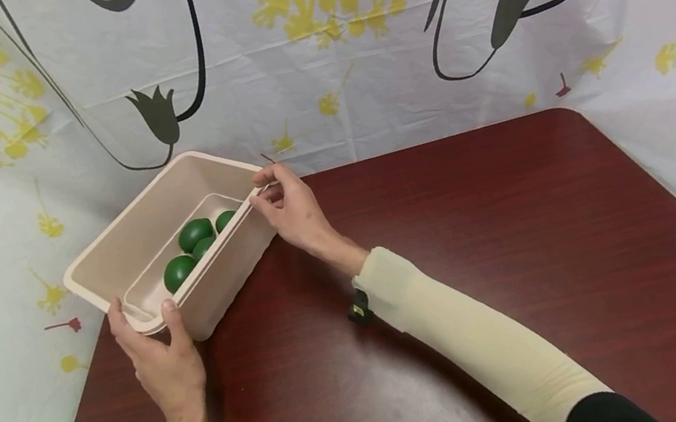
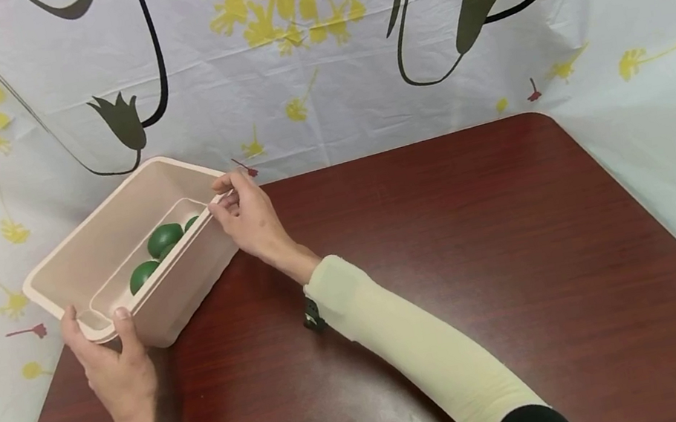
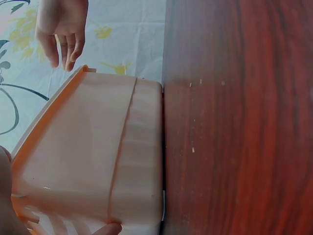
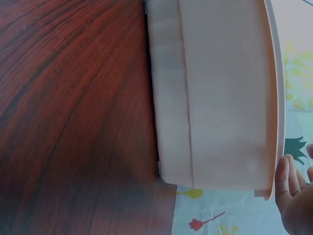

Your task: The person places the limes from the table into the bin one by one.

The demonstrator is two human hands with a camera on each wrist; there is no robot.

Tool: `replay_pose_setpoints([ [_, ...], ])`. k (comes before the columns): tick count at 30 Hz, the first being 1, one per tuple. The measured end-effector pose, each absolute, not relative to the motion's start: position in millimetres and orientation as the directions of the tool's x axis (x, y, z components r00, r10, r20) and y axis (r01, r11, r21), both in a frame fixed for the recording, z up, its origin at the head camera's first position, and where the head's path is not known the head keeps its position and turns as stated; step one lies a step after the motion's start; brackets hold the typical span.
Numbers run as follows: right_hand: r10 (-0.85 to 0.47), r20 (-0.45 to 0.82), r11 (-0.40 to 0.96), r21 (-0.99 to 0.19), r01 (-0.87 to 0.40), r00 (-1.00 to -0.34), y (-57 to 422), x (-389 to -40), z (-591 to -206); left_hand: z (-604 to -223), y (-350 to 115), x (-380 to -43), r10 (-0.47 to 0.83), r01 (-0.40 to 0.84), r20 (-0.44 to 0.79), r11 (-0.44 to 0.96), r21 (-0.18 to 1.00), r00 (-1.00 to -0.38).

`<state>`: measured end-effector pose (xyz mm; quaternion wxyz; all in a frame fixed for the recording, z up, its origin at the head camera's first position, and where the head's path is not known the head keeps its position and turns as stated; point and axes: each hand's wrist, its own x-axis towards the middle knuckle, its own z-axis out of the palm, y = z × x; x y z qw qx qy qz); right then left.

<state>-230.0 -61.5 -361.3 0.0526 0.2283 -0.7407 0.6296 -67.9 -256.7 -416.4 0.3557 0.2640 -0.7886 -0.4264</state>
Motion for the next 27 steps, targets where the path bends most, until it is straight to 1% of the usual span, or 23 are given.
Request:
replay_pose_setpoints([
  [11, -0.279, 0.336, 0.125, -0.916, -0.381, -0.9, -42, -227, -373, -419, -255, -66, -0.721, -0.13, 0.338, 0.508, 0.851, -0.606],
  [15, -0.28, 0.349, 0.138, -0.907, -0.397, -0.894, -34, -226, -377, -418, -255, -65, -0.73, -0.148, 0.338, 0.512, 0.846, -0.594],
  [21, -0.256, 0.361, 0.175, -0.895, -0.41, -0.897, -17, -226, -382, -417, -255, -65, -0.726, -0.154, 0.328, 0.51, 0.846, -0.604],
  [27, -0.252, 0.35, 0.203, -0.892, -0.403, -0.902, 4, -224, -389, -413, -254, -65, -0.739, -0.159, 0.329, 0.504, 0.849, -0.588],
])
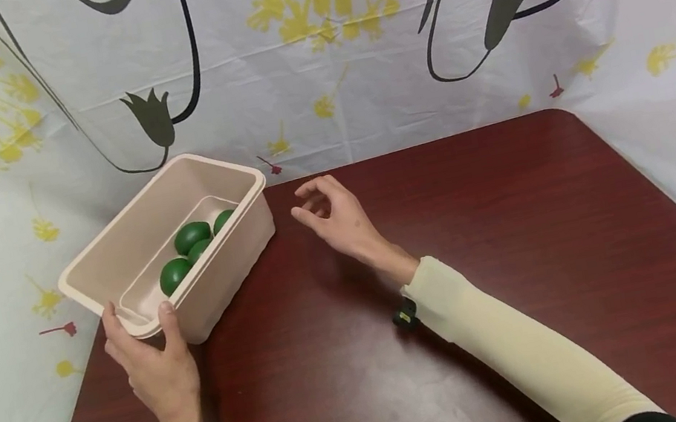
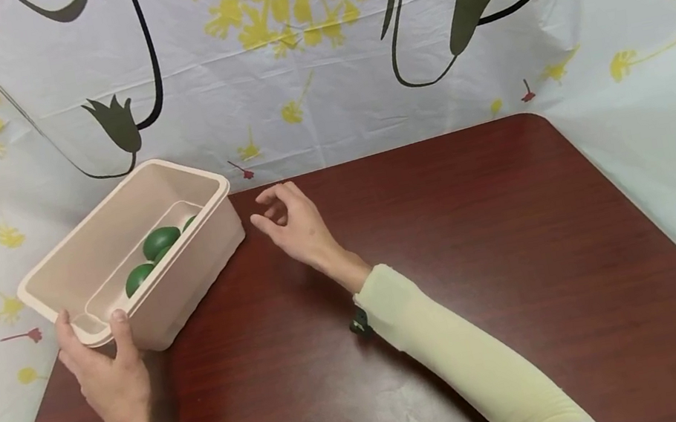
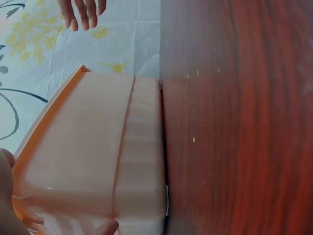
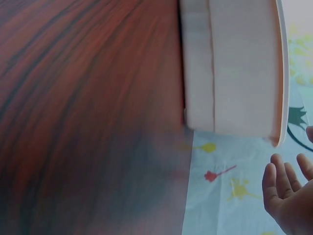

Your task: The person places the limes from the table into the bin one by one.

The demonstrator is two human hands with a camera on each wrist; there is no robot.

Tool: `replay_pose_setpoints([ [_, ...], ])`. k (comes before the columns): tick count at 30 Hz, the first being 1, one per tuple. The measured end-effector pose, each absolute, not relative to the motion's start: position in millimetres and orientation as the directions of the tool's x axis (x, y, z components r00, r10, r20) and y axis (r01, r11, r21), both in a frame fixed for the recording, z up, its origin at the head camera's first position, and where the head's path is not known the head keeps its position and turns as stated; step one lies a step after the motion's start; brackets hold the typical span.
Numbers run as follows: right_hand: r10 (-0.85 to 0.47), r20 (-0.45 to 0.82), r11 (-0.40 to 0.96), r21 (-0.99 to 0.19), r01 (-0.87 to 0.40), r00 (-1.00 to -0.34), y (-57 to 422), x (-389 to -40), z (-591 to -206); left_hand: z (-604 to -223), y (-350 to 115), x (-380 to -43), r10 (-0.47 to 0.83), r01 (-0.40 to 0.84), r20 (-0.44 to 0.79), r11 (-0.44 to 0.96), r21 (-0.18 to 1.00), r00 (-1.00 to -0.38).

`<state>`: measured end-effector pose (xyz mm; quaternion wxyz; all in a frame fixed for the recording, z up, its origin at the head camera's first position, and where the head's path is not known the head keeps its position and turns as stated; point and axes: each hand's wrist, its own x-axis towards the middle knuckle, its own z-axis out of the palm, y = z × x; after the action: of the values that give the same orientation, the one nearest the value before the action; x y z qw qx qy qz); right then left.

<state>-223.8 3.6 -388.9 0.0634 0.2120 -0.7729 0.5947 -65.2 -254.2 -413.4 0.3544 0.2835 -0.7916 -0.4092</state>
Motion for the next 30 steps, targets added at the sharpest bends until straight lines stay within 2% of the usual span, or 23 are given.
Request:
replay_pose_setpoints([
  [21, -0.221, 0.321, 0.382, -0.84, -0.385, -0.921, 59, -206, -405, -407, -259, -59, -0.758, -0.219, 0.288, 0.49, 0.844, -0.586],
  [26, -0.218, 0.33, 0.411, -0.822, -0.393, -0.919, 75, -204, -413, -406, -260, -60, -0.733, -0.152, 0.362, 0.531, 0.834, -0.576],
  [30, -0.218, 0.314, 0.436, -0.815, -0.38, -0.924, 87, -200, -417, -404, -258, -59, -0.699, -0.107, 0.473, 0.613, 0.783, -0.536],
])
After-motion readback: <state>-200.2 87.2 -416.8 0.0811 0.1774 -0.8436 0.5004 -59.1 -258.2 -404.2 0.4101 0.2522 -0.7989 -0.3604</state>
